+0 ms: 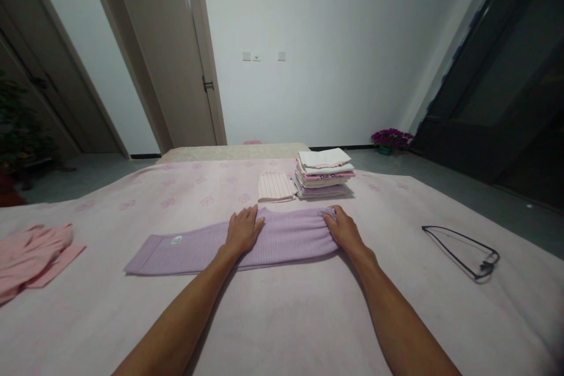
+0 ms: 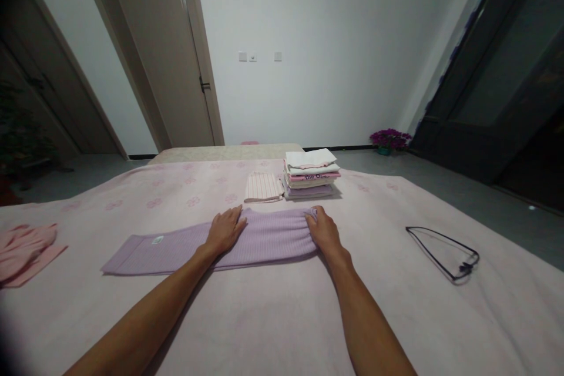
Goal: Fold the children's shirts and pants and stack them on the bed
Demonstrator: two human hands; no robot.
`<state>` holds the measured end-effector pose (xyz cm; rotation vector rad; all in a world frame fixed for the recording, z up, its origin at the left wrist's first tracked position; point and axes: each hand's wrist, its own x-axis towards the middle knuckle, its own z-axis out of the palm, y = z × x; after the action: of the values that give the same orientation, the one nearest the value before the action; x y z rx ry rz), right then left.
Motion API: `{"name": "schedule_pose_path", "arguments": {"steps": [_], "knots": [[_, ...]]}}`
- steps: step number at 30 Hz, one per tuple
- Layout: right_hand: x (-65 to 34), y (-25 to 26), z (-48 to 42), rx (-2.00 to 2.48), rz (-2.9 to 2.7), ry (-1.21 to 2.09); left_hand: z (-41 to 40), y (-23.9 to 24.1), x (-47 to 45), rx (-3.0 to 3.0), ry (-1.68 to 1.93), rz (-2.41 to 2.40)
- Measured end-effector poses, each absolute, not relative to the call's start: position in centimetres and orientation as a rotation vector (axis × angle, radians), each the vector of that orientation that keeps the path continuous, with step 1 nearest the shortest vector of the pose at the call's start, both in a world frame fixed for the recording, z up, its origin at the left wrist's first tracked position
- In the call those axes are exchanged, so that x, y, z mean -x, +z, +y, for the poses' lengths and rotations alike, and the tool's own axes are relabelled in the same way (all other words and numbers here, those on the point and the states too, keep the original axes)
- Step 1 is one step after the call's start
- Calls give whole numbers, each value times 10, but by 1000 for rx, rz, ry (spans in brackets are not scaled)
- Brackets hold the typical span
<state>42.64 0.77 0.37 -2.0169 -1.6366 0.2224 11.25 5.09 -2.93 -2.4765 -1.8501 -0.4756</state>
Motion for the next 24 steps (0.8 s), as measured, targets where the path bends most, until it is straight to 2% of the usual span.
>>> {"name": "schedule_pose_path", "arguments": {"steps": [5, 10, 13, 17, 20, 24], "knots": [[-433, 0, 8, 2248, -1652, 74, 58, -36, -113, 2434, -356, -1885], [-427, 0, 4, 2299, -1672, 56, 58, -38, -115, 2403, -374, -1895], [-427, 1, 2, 2252, -1686, -84, 50, -32, -116, 2334, -538, -1826], [-416, 5, -2, 2105, -1760, -294, 41, -25, -115, 2551, -785, -1352], [-397, 3, -7, 1896, -1937, -307, 40, -25, -113, 2820, -696, -1118], [-374, -9, -15, 1785, -2228, -193, 37, -26, -111, 2920, -455, -1092]]}}
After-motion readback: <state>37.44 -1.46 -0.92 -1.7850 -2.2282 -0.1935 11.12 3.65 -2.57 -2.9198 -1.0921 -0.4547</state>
